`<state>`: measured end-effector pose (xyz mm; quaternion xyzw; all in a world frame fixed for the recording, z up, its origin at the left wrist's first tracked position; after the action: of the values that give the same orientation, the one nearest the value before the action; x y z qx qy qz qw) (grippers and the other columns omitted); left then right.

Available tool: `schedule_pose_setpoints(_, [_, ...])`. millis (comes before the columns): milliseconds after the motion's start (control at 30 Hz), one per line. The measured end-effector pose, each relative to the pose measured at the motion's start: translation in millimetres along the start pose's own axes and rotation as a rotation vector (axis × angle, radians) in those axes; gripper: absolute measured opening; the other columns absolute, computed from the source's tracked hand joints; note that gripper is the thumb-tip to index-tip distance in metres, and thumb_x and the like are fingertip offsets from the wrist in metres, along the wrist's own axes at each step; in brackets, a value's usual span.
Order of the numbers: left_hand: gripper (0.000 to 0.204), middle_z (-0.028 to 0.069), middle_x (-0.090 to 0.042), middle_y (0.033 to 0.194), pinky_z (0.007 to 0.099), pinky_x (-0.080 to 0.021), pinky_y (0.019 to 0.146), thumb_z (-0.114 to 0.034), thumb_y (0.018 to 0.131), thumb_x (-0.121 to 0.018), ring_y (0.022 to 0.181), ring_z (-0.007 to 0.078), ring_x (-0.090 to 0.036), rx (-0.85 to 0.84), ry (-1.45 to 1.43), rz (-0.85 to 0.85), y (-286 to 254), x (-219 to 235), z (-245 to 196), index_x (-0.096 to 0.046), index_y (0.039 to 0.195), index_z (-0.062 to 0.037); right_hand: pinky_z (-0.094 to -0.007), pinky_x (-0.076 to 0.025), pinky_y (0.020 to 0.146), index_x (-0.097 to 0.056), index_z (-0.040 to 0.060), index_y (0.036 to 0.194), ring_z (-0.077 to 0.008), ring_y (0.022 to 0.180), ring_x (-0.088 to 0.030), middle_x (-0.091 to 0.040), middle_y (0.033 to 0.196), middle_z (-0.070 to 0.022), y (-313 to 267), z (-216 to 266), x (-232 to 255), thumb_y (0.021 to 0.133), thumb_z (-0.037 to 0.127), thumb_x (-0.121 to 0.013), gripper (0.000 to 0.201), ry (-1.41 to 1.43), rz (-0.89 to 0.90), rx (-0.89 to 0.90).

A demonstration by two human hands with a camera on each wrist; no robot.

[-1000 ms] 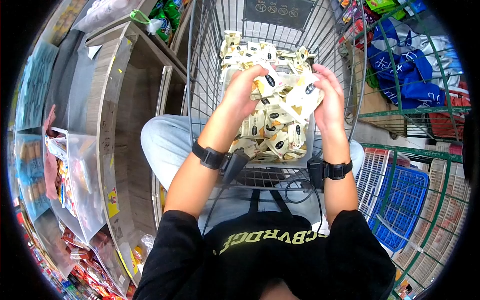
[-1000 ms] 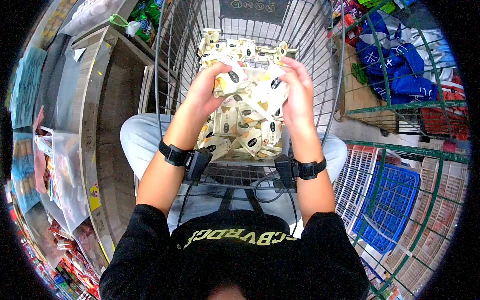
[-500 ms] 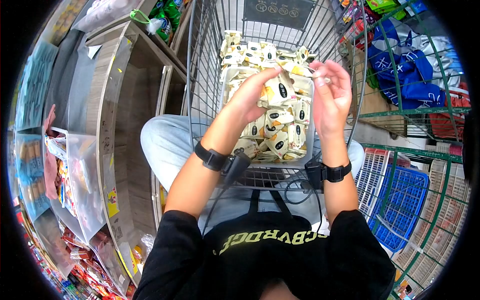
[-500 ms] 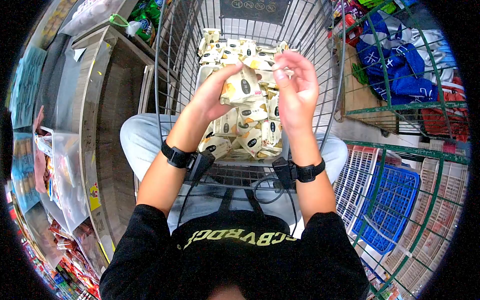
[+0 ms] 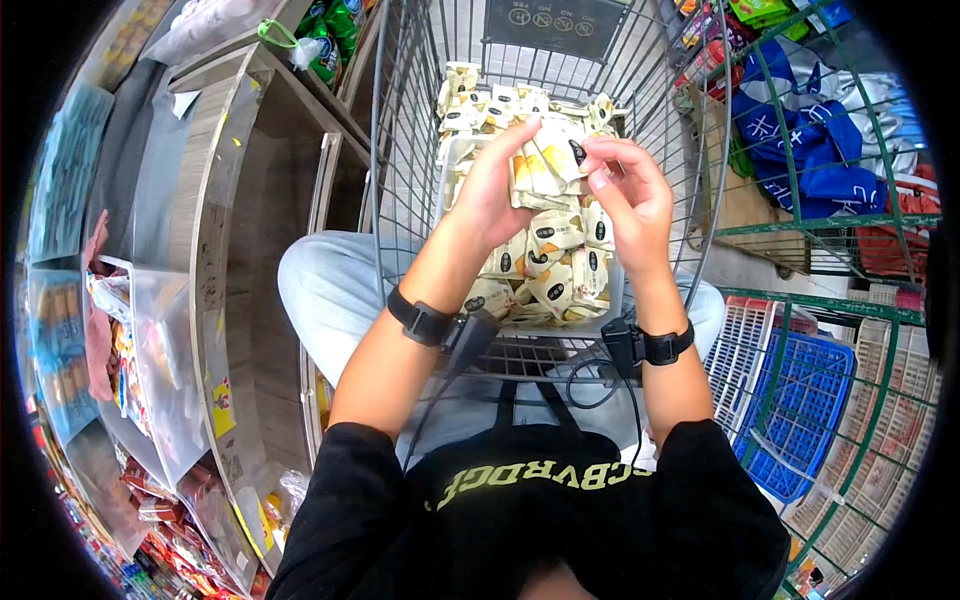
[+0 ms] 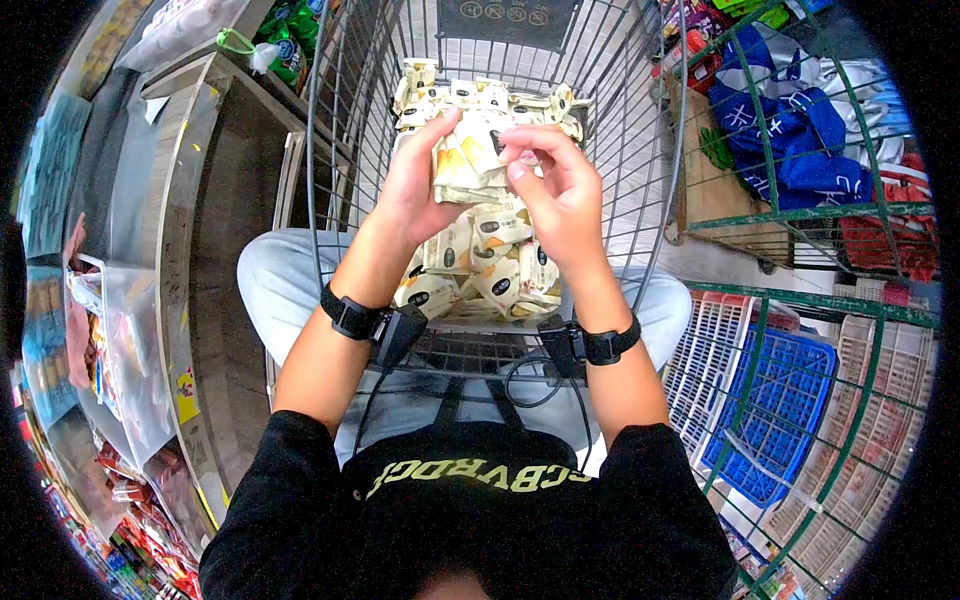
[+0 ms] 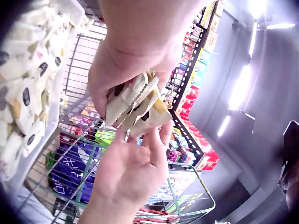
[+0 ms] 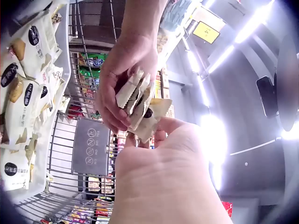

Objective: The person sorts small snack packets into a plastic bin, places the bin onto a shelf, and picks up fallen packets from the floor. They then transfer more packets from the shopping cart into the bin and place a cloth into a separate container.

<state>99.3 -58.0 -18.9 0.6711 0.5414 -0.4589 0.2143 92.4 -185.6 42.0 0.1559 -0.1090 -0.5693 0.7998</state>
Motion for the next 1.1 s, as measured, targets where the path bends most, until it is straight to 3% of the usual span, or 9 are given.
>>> schedule_pose_setpoints(133, [0.036, 0.0112, -0.069, 0.118, 0.0410, -0.054, 0.095, -0.029, 0.099, -0.057, 0.106, 0.0231, -0.069, 0.011, -0.060, -0.026, 0.7, 2.7, 1.3, -0.059, 0.125, -0.0040, -0.0303, -0.051, 0.092, -0.054, -0.0022, 0.129, -0.0173, 0.113, -0.055, -0.053, 0.128, -0.0100, 2.2, 5.6, 6.0, 0.090, -0.002, -0.059, 0.039, 0.055, -0.119, 0.031])
schedule_pose_setpoints(267, [0.036, 0.0109, -0.069, 0.119, 0.0386, -0.053, 0.095, -0.026, 0.097, -0.060, 0.108, 0.0228, -0.068, 0.035, -0.039, -0.057, -0.1, 6.6, 4.3, -0.061, 0.124, -0.0023, -0.0354, -0.046, 0.102, -0.042, 0.0000, 0.141, -0.0198, 0.123, -0.051, -0.049, 0.138, -0.0116, 2.3, -10.4, 17.1, 0.091, 0.000, -0.058, 0.053, 0.009, -0.249, -0.147])
schedule_pose_setpoints(367, [0.036, 0.0117, -0.070, 0.120, 0.0373, -0.053, 0.095, -0.023, 0.096, -0.062, 0.108, 0.0223, -0.068, 0.032, 0.035, -0.099, -4.5, 2.6, 3.5, -0.062, 0.125, -0.0006, -0.0383, -0.040, 0.108, -0.039, 0.0058, 0.149, -0.0207, 0.131, -0.048, -0.048, 0.145, -0.0103, -11.1, -40.7, -0.5, 0.094, 0.003, -0.055, 0.057, 0.409, -0.205, -0.611])
schedule_pose_setpoints(467, [0.036, 0.0117, -0.070, 0.119, 0.0368, -0.054, 0.094, -0.022, 0.096, -0.064, 0.107, 0.0219, -0.069, 0.053, 0.056, -0.061, -1.2, 6.0, 5.6, -0.062, 0.124, -0.0001, -0.0342, -0.042, 0.107, -0.035, 0.0019, 0.150, -0.0209, 0.129, -0.050, -0.048, 0.145, -0.0123, -6.0, -34.6, -2.3, 0.094, 0.005, -0.055, 0.059, 0.270, -0.132, -0.482])
schedule_pose_setpoints(633, [0.037, 0.0112, -0.070, 0.118, 0.0347, -0.054, 0.092, -0.020, 0.094, -0.068, 0.107, 0.0204, -0.068, 0.044, 0.160, -0.100, -4.0, 6.7, 4.7, -0.062, 0.124, 0.0011, -0.0227, -0.042, 0.078, -0.056, 0.0047, 0.129, -0.0078, 0.102, -0.054, -0.060, 0.127, -0.0048, -6.1, -48.1, 13.8, 0.092, 0.005, -0.063, 0.038, 0.168, -0.167, -0.490])
schedule_pose_setpoints(733, [0.036, 0.0100, -0.070, 0.115, 0.0325, -0.053, 0.089, -0.018, 0.093, -0.070, 0.104, 0.0177, -0.068, -0.059, 0.307, -0.100, 1.3, 10.1, 2.1, -0.063, 0.123, 0.0009, -0.0221, -0.042, 0.074, -0.053, 0.0054, 0.132, -0.0081, 0.098, -0.056, -0.060, 0.126, -0.0052, -8.1, -46.6, 13.7, 0.093, 0.007, -0.064, 0.041, 0.073, -0.167, -0.500])
schedule_pose_setpoints(900, [0.034, 0.0078, -0.070, 0.110, 0.0304, -0.051, 0.086, -0.019, 0.091, -0.073, 0.099, 0.0140, -0.065, -0.306, 0.513, -0.148, 2.3, 11.6, -12.8, -0.063, 0.117, 0.0009, -0.0256, -0.049, 0.082, -0.043, 0.0026, 0.141, -0.0146, 0.104, -0.060, -0.060, 0.124, -0.0111, -5.0, -45.2, 21.8, 0.091, 0.003, -0.065, 0.054, 0.074, -0.232, -0.434])
schedule_pose_setpoints(1000, [0.030, 0.0120, -0.072, 0.103, 0.0342, -0.058, 0.078, -0.024, 0.099, -0.063, 0.092, 0.0201, -0.071, -0.282, 0.439, -0.378, 4.0, 39.6, -23.4, -0.065, 0.114, 0.0017, -0.0307, -0.051, 0.095, -0.036, -0.0008, 0.145, -0.0205, 0.112, -0.061, -0.060, 0.123, -0.0155, -2.8, -44.7, 38.8, 0.090, -0.003, -0.063, 0.061, 0.075, -0.311, -0.386])
schedule_pose_setpoints(1100, [0.030, 0.0129, -0.072, 0.097, 0.0367, -0.059, 0.079, -0.027, 0.101, -0.058, 0.090, 0.0220, -0.071, -0.339, 0.219, -0.330, 3.4, 43.9, -35.0, -0.064, 0.109, 0.0010, -0.0293, -0.052, 0.091, -0.037, -0.0006, 0.145, -0.0197, 0.110, -0.061, -0.058, 0.121, -0.0157, -1.8, -49.0, 50.1, 0.090, -0.002, -0.062, 0.060, 0.016, -0.368, -0.359])
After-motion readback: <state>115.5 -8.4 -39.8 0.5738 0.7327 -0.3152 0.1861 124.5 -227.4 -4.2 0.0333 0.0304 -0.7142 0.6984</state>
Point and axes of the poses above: each hand's wrist, its own y-axis towards the middle knuckle, its own x-axis out of the back of the hand, z = x × y, the point moved 8 cm from there along y, towards the middle knuckle
